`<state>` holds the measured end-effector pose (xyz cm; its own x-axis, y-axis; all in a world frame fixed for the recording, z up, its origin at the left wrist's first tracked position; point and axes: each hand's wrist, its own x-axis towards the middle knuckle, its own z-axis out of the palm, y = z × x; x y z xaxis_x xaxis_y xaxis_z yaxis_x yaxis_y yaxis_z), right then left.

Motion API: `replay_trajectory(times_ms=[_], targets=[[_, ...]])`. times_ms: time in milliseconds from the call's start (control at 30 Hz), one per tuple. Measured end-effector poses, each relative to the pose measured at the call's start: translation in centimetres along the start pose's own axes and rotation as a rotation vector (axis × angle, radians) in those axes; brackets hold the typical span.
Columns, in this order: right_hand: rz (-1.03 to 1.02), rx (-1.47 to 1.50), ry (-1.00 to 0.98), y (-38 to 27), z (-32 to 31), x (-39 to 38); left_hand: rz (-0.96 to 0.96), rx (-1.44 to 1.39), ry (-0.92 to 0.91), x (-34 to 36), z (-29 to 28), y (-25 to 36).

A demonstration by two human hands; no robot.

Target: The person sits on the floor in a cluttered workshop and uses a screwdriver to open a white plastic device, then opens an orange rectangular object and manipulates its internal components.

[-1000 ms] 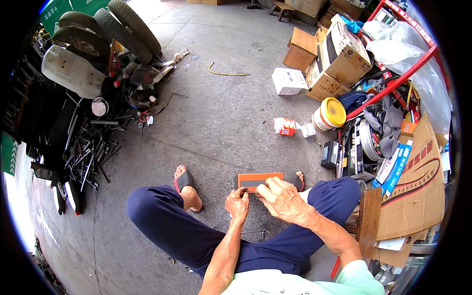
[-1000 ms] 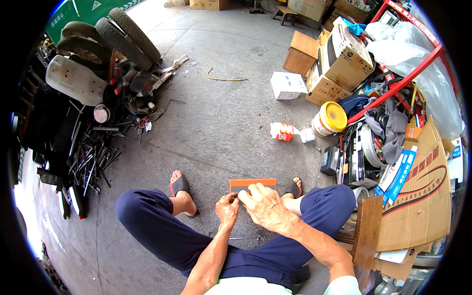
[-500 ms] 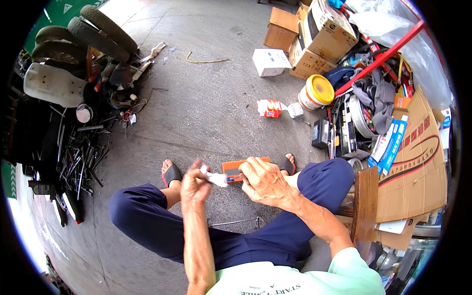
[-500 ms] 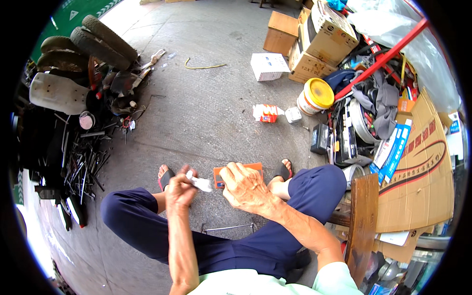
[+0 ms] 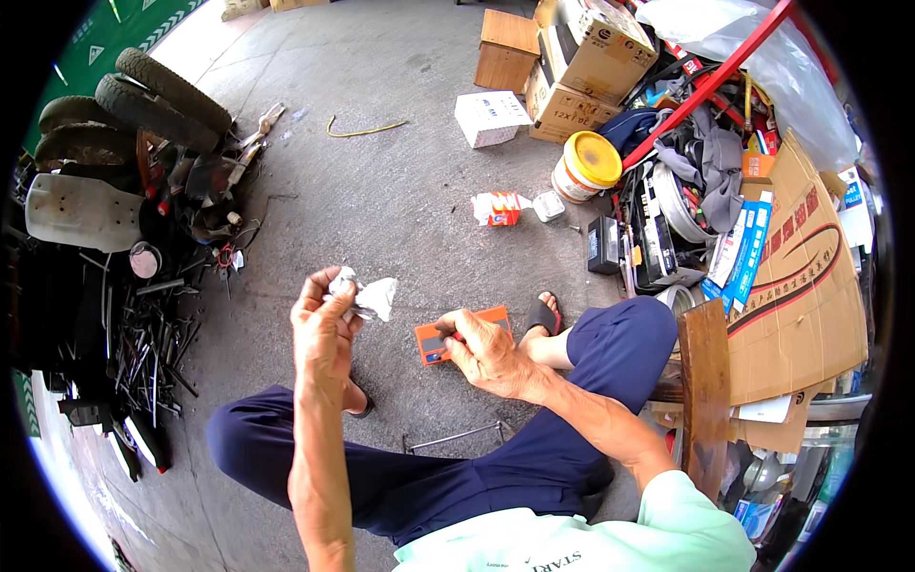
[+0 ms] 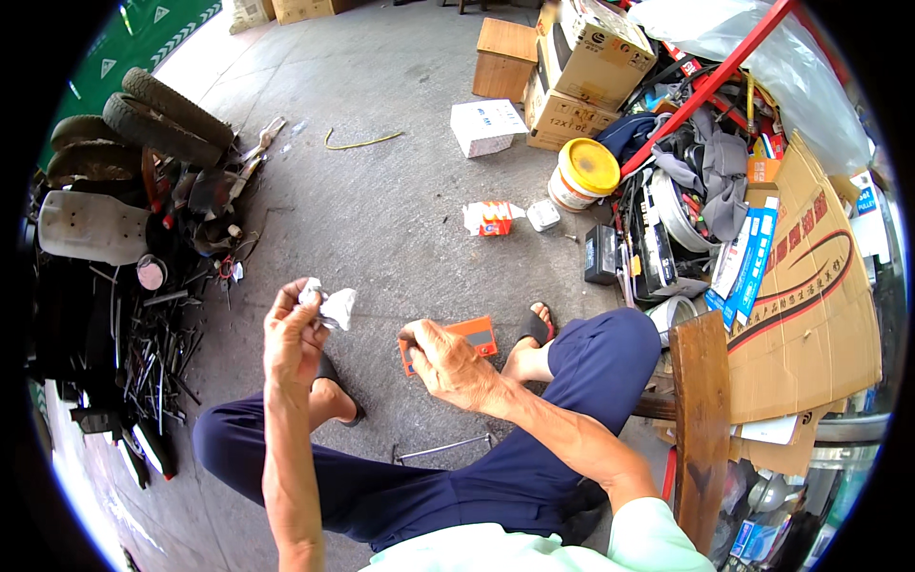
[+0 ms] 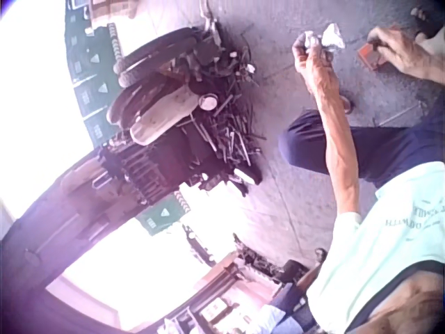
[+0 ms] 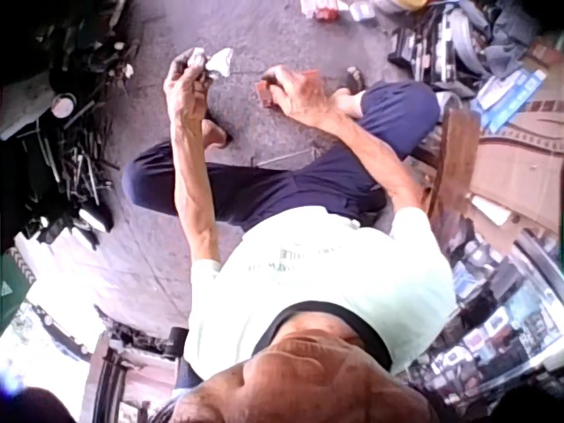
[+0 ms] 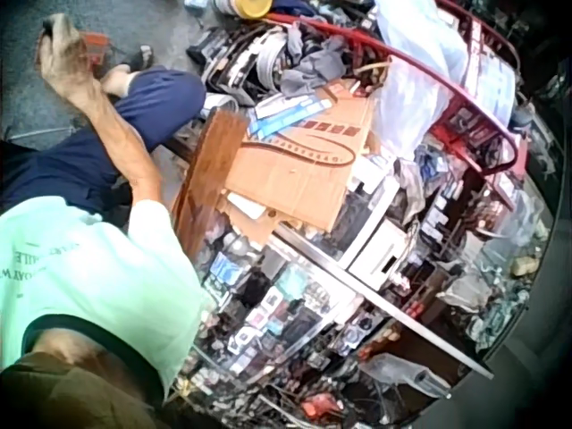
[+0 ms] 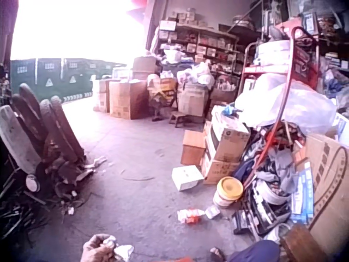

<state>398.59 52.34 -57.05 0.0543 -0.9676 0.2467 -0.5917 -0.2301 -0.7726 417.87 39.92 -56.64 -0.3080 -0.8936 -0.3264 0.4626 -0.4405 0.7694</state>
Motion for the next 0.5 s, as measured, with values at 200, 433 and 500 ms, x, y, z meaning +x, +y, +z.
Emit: replay_trajectory(times_ms=[200, 433, 500], targets=[[0.093, 0.217, 0.260, -2.4, 0.3, 2.8, -0.035, 0.028, 0.010, -1.6, 1.7, -3.9], [0.136, 0.087, 0.302, -3.6, 3.5, 4.4, -0.171, -0.222, -0.215, -2.1, 0.2, -3.3], [0.188, 0.294, 0.337, -3.1, 2.8, 5.0, -0.175, -0.188, -0.217, -2.0, 0.7, -2.7]])
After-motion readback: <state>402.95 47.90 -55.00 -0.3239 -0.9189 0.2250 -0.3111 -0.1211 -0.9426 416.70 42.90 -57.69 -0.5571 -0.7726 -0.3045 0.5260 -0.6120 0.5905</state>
